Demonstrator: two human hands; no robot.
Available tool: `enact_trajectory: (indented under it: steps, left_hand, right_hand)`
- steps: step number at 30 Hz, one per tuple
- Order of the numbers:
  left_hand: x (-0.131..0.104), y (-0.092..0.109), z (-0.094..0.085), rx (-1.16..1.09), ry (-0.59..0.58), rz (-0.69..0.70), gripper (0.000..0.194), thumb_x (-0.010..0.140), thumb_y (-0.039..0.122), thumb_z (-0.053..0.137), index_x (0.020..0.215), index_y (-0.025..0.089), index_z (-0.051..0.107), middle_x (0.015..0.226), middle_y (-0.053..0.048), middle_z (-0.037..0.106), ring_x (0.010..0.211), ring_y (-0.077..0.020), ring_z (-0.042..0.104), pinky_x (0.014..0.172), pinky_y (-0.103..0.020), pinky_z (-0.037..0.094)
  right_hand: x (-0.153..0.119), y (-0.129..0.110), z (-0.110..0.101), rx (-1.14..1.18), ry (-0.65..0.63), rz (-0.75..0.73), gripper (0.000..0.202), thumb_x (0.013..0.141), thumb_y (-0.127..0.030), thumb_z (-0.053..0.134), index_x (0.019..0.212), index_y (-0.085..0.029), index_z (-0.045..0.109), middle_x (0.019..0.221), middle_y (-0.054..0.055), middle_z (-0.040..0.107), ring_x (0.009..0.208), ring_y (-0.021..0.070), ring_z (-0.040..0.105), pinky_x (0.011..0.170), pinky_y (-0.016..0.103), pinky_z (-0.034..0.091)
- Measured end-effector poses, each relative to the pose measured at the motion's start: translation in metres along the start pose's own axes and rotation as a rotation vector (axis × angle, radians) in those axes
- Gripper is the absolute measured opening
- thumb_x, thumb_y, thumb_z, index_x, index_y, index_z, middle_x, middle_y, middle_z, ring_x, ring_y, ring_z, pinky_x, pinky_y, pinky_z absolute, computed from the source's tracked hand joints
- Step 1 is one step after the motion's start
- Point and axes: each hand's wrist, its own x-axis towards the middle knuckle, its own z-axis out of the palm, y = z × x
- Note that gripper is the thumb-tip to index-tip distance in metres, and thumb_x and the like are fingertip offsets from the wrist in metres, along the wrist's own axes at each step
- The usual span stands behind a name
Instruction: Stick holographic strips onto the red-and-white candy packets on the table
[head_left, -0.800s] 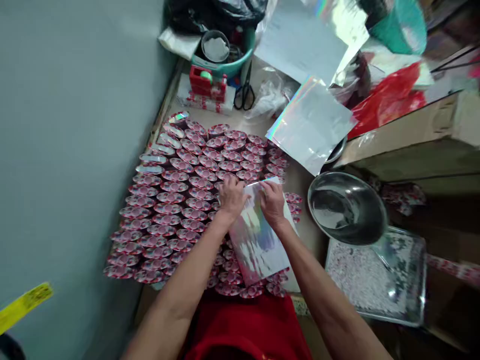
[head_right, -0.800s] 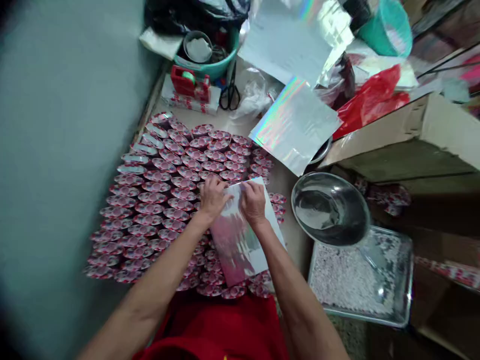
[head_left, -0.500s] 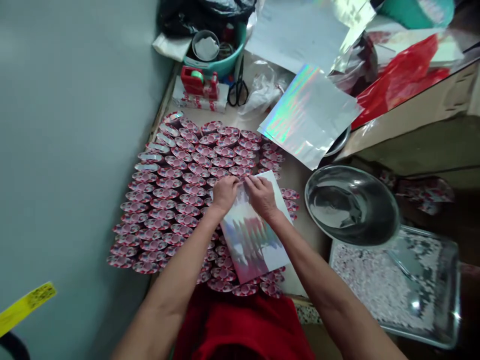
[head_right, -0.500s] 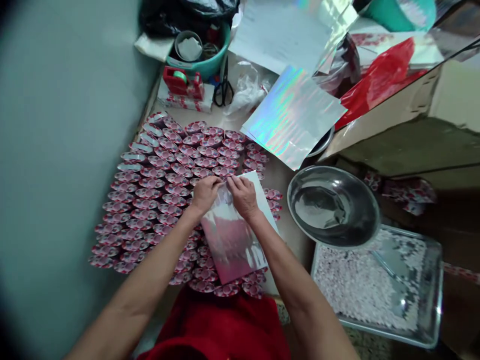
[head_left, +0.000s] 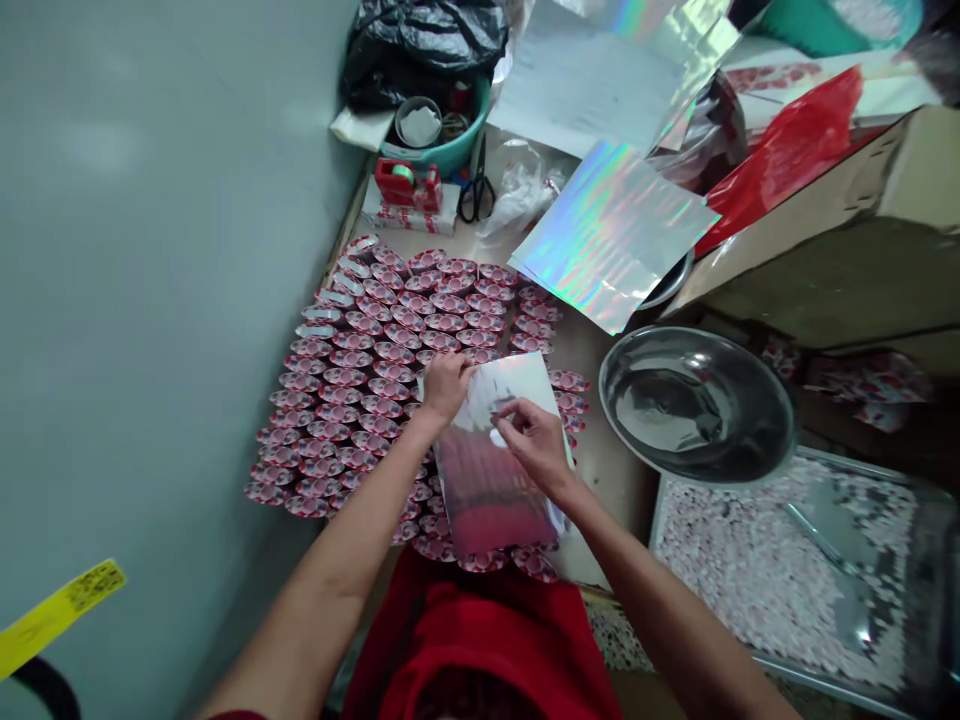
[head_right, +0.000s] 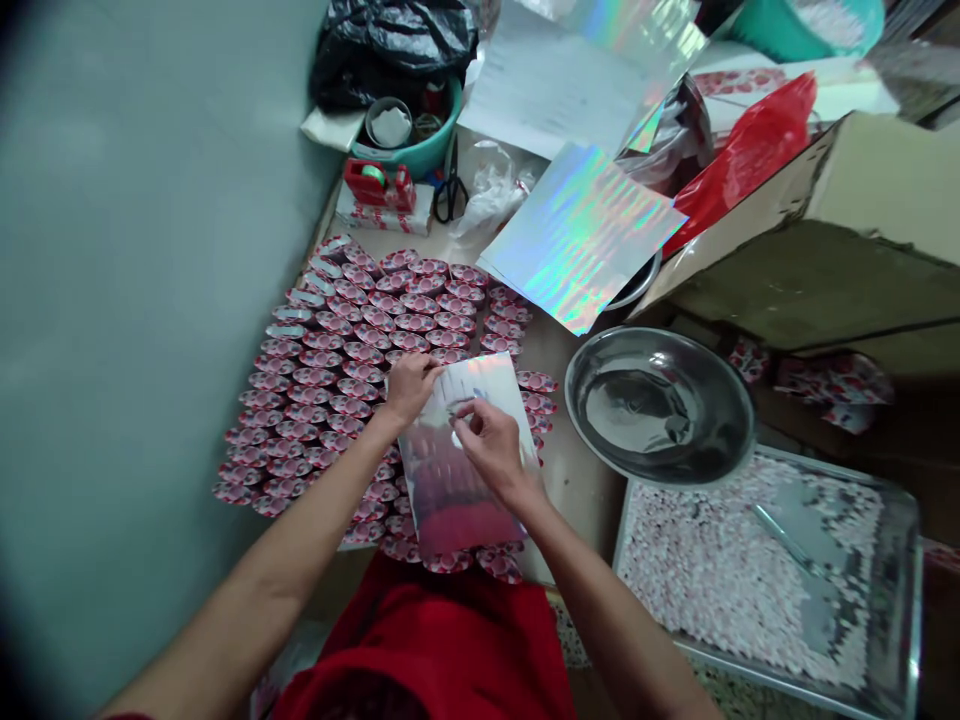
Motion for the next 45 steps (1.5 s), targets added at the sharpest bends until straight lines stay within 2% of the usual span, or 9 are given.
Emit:
enact_trajectory:
  steps: [4,9,12,18,26,29,35,40,45]
  left_hand:
    - [-0.026,-0.004,-0.006,-0.471,0.134,-0.232,0.022,0.089,0.041,0.075,0.097,0.020,0.077,0.110,-0.012,0.076,0.108,-0.0265,0.068,0.100,-0.039,0.051]
    - [-0.074,-0.014,-0.032,-1.450,-0.296,-0.762,0.078,0.091,0.082,0.047,0.094,0.011,0.077,0.090,-0.017,0.078,0.079,-0.0235,0.076,0.077,-0.034,0.060]
    - [-0.091,-0.022,-0.047,-1.669,-0.243,-0.842,0.077,0.092,0.080,0.051,0.092,0.008,0.077,0.089,-0.019,0.079,0.080,-0.0244,0.078,0.077,-0.034,0.062]
    - [-0.104,-0.047,-0.055,-1.650,0.032,-0.906,0.022,0.090,0.033,0.078,0.088,0.011,0.073,0.083,-0.009,0.078,0.071,-0.0147,0.075,0.073,-0.025,0.061]
    - [-0.118,-0.078,-0.087,-1.773,-0.147,-1.078,0.059,0.096,0.066,0.060,0.088,0.009,0.072,0.081,-0.016,0.078,0.070,-0.0202,0.077,0.069,-0.031,0.064]
    - [-0.117,-0.089,-0.098,-1.765,-0.078,-1.033,0.054,0.095,0.062,0.063,0.086,0.010,0.073,0.085,-0.016,0.079,0.074,-0.0207,0.078,0.072,-0.031,0.065]
    - [-0.110,-0.106,-0.101,-1.674,-0.025,-0.905,0.019,0.077,0.021,0.088,0.089,0.013,0.076,0.088,-0.007,0.080,0.076,-0.0144,0.076,0.076,-0.024,0.063]
    - [-0.098,-0.122,-0.105,-1.580,0.106,-0.866,0.026,0.071,0.026,0.091,0.087,0.014,0.074,0.082,-0.005,0.077,0.071,-0.0140,0.074,0.066,-0.022,0.059]
    - [-0.066,-0.167,-0.129,-1.240,0.345,-0.708,0.027,0.077,0.039,0.082,0.088,0.017,0.071,0.072,-0.001,0.071,0.057,-0.0111,0.064,0.054,-0.021,0.047]
  right_hand:
    - [-0.009,-0.043,0.001,0.411,-0.039,0.265,0.025,0.082,-0.044,0.079,0.084,-0.022,0.068,0.058,-0.007,0.049,0.053,0.0116,0.040,0.052,0.026,0.030]
    - [0.001,-0.049,0.028,0.689,-0.084,0.408,0.035,0.072,-0.047,0.088,0.079,-0.020,0.066,0.059,-0.007,0.050,0.052,0.0091,0.039,0.052,0.025,0.027]
    - [0.003,-0.039,0.051,0.700,-0.085,0.474,0.037,0.068,-0.046,0.091,0.077,-0.020,0.065,0.055,-0.009,0.045,0.050,0.0077,0.033,0.051,0.025,0.022]
    - [-0.007,-0.048,0.092,0.639,-0.107,0.531,0.039,0.065,-0.045,0.093,0.074,-0.020,0.065,0.055,-0.008,0.045,0.050,0.0078,0.033,0.050,0.026,0.019]
    - [-0.014,-0.081,0.125,0.629,-0.133,0.508,0.039,0.066,-0.048,0.090,0.073,-0.022,0.063,0.053,-0.009,0.040,0.049,0.0083,0.030,0.050,0.026,0.020]
    - [-0.011,-0.079,0.133,0.582,-0.113,0.522,0.040,0.065,-0.049,0.090,0.071,-0.022,0.061,0.052,-0.009,0.038,0.048,0.0079,0.026,0.049,0.027,0.017]
    - [-0.001,-0.070,0.153,0.566,-0.072,0.534,0.040,0.062,-0.047,0.093,0.071,-0.020,0.065,0.052,-0.008,0.044,0.047,0.0067,0.028,0.046,0.025,0.018]
    - [0.010,-0.069,0.182,0.499,-0.038,0.540,0.040,0.060,-0.049,0.095,0.072,-0.018,0.072,0.051,-0.007,0.050,0.045,0.0073,0.033,0.043,0.024,0.022]
    - [0.049,-0.080,0.250,0.329,0.094,0.394,0.035,0.069,-0.052,0.085,0.077,-0.018,0.078,0.058,-0.002,0.063,0.047,0.0119,0.044,0.046,0.027,0.034]
